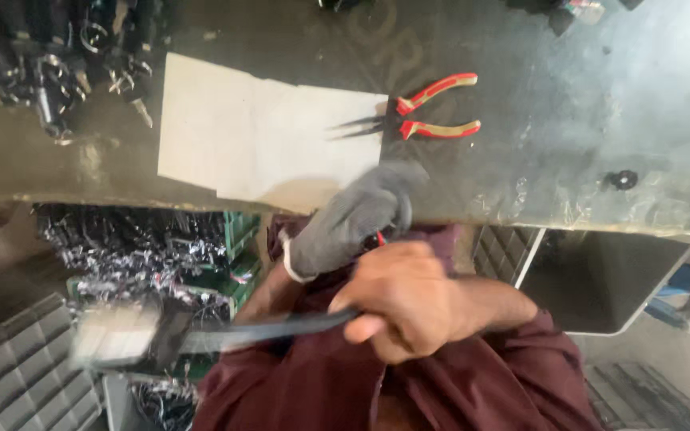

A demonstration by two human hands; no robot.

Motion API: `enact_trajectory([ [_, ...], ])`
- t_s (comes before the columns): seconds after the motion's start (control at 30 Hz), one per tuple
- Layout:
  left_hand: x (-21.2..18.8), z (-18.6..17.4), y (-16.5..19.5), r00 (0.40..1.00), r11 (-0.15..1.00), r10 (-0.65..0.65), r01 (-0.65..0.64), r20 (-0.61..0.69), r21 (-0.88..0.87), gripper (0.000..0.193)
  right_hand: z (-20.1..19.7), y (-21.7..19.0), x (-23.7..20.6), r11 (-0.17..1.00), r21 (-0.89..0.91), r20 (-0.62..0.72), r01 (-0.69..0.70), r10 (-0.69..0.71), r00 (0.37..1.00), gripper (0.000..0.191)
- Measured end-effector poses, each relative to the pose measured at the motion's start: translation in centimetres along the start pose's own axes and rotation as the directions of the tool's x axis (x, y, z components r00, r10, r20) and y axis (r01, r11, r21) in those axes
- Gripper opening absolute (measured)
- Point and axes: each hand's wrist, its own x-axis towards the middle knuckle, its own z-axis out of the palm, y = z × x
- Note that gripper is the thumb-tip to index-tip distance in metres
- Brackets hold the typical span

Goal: The person assembles wire harnesses at a workbench, inserting stripped wire ends into black connector housings and using pliers to crimp and adjust terminals. They handle one cable at a time, pull wires through, and set finished harnesses aside with the growing pile of completed assemblies.

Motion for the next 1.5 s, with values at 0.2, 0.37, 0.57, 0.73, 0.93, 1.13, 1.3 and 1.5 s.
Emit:
enact_trajectory([
  [0.2, -0.1, -2.5, 1.4, 0.927, 0.629, 0.285, -0.374, -0.245, -0.681, 0.033, 0.0, 0.6, 2.5, 0.686, -0.672, -0.031, -0.28, 0.352, 0.935, 0.02],
  [0.37, 1.9, -1.8, 2.0, 0.939, 0.935, 0.217, -0.279, -0.268, -0.219, 0.041, -1.3, 2.1, 3.9, 0.723, -0.557, -0.196, -0.41, 0.365, 0.91, 0.012],
  [0.57, 3.8, -1.5, 3.7, 0.992, 0.997, 0.068, -0.065, 0.109, -0.033, 0.024, -4.7, -0.7, 7.1, 0.833, -0.292, -0.332, -0.471, 0.374, 0.866, 0.061],
  [0.73, 1.7, 2.8, -0.4, 0.937, 0.946, 0.195, -0.258, 0.291, 0.196, 0.035, -8.7, -3.3, 9.3, 0.804, 0.567, -0.225, -0.181, 0.362, 0.905, 0.031],
  [0.93, 4.6, 0.5, 2.9, 0.859, 0.795, 0.426, -0.506, 0.286, 0.336, 0.027, -12.0, -4.9, -1.8, 0.928, 0.334, -0.214, -0.165, 0.245, 0.945, 0.017],
  [1.13, 6.0, -3.4, 2.2, 0.994, 0.976, 0.048, -0.067, -0.096, -0.209, 0.028, -9.4, 3.4, 0.7, 0.976, -0.155, -0.853, -0.155, -0.053, 0.519, 0.037],
  [1.3, 4.9, -5.9, 0.3, 0.981, 0.739, -0.175, 0.076, -0.082, -0.669, 0.036, -3.4, 7.7, 2.3, 0.765, -0.086, -0.25, -0.638, 0.603, 0.757, 0.069],
  [1.5, 5.0, -4.0, 1.2, 0.957, 0.944, 0.11, -0.185, -0.268, -0.274, 0.027, -2.5, 8.3, -3.7, 0.628, 0.405, -0.207, -0.665, 0.771, 0.602, 0.053],
])
